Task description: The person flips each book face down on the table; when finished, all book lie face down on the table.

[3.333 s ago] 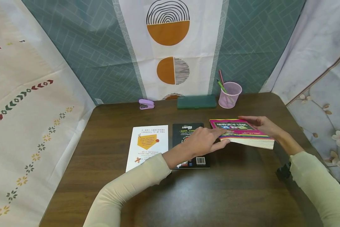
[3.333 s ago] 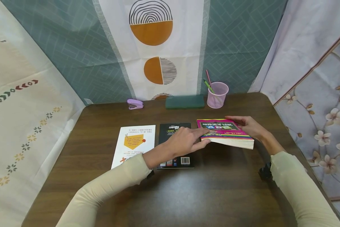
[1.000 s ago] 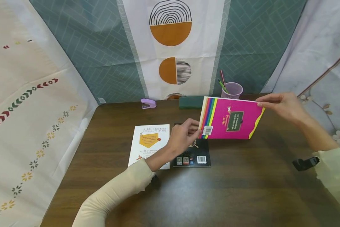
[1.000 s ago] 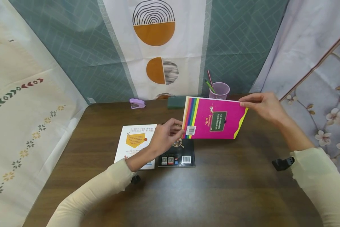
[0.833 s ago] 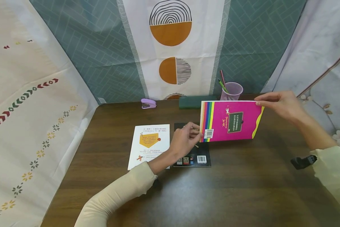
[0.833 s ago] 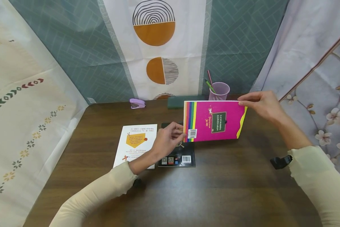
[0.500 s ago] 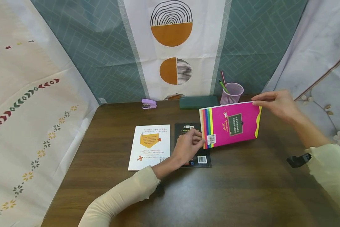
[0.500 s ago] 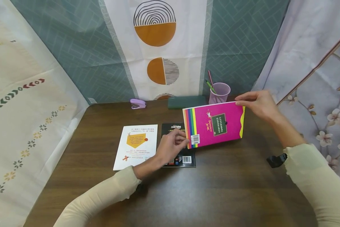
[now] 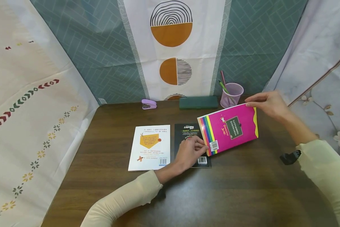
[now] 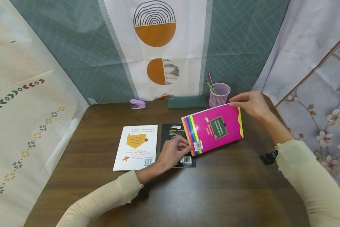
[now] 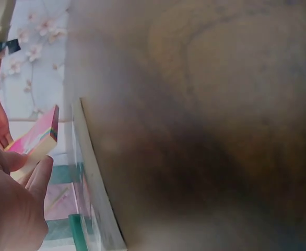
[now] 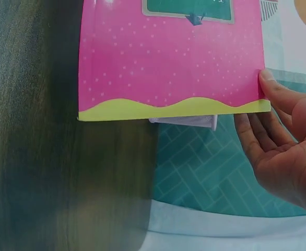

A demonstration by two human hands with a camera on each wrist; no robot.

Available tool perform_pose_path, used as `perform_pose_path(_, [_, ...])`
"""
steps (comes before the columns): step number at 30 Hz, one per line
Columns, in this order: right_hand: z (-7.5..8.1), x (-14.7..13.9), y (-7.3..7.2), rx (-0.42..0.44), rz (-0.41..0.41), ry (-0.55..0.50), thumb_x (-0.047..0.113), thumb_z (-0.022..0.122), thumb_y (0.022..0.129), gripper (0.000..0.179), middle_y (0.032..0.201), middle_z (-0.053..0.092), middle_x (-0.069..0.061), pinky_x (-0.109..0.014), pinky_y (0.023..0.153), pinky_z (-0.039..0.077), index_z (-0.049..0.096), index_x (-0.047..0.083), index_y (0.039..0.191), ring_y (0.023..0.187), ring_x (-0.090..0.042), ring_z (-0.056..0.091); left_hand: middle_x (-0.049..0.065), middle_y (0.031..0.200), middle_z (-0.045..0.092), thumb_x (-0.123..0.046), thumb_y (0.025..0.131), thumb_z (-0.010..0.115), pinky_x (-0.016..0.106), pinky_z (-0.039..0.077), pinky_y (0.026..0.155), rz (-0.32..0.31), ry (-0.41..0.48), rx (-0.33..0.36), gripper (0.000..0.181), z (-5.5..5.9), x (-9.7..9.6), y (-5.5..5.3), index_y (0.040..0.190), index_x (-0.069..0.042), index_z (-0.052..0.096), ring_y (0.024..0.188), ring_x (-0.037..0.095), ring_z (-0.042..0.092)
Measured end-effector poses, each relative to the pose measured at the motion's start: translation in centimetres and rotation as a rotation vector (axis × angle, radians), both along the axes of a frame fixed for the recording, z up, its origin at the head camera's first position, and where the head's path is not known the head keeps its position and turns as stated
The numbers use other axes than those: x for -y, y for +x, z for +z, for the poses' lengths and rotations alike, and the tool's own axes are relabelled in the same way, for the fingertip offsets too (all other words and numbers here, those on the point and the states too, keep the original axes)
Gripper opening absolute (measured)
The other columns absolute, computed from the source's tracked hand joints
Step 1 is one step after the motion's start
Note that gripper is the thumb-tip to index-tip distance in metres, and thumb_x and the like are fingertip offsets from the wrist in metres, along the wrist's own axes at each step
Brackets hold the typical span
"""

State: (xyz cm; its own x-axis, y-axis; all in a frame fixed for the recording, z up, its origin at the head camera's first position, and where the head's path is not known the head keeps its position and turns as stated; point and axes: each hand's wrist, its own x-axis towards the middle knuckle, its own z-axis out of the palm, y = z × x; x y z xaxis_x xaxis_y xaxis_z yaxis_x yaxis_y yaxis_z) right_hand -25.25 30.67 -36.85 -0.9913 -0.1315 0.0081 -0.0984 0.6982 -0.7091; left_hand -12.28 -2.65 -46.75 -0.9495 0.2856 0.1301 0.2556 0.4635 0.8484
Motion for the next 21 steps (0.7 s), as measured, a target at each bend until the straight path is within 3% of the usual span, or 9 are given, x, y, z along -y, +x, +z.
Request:
perform_pose_path(4, [-0.4, 0.3, -0.4, 0.028, 0.006, -0.01, 0.041, 0.075, 0.1, 0.054, 0.132, 0.069, -0.026, -0.042, 0.094, 0.056, 0.071, 0.001, 0.135, 0.121, -0.039, 0.056, 0.001, 0.102, 0.082, -0.021, 0.096, 0.083, 0.016, 0.057, 0.083, -0.005, -0.016, 0.016, 0.019, -0.4, -0.2, 0.1, 0.106, -0.009, 0.072, 0.09, 0.001, 0.076])
perform_pose_path(8, [-1.0, 0.7, -0.7, 0.049, 0.007, -0.024, 0.037, 0.074, 0.102, 0.051, 0.134, 0.067, -0.029, -0.059, 0.104, 0.051, 0.07, -0.001, 0.135, 0.122, -0.041, 0.057, -0.001, 0.099, 0.082, -0.023, 0.096, 0.083, 0.016, 0.057, 0.081, -0.012, -0.014, 0.029, 0.019, -0.7, -0.5, 0.3, 0.105, -0.009, 0.073, 0.087, -0.002, 0.074])
perform_pose_path(17, [-2.1, 1.5, -1.5, 0.088, 0.019, -0.034, 0.033, 0.074, 0.102, 0.051, 0.138, 0.062, -0.031, -0.065, 0.109, 0.046, 0.068, -0.003, 0.137, 0.125, -0.046, 0.054, -0.003, 0.09, 0.081, -0.022, 0.099, 0.08, 0.019, 0.054, 0.067, -0.034, 0.043, 0.106, 0.017, -1.3, -1.1, 0.9, 0.103, -0.007, 0.072, 0.077, -0.004, 0.073])
perform_pose_path(21, [-2.5, 1.9, -1.9, 0.092, 0.026, -0.028, 0.032, 0.076, 0.101, 0.051, 0.139, 0.062, -0.031, -0.065, 0.11, 0.044, 0.068, -0.003, 0.137, 0.127, -0.047, 0.053, -0.002, 0.085, 0.08, -0.019, 0.099, 0.08, 0.02, 0.058, 0.065, -0.04, 0.093, 0.183, 0.017, -1.2, -1.3, 1.1, 0.102, -0.004, 0.072, 0.072, 0.001, 0.074])
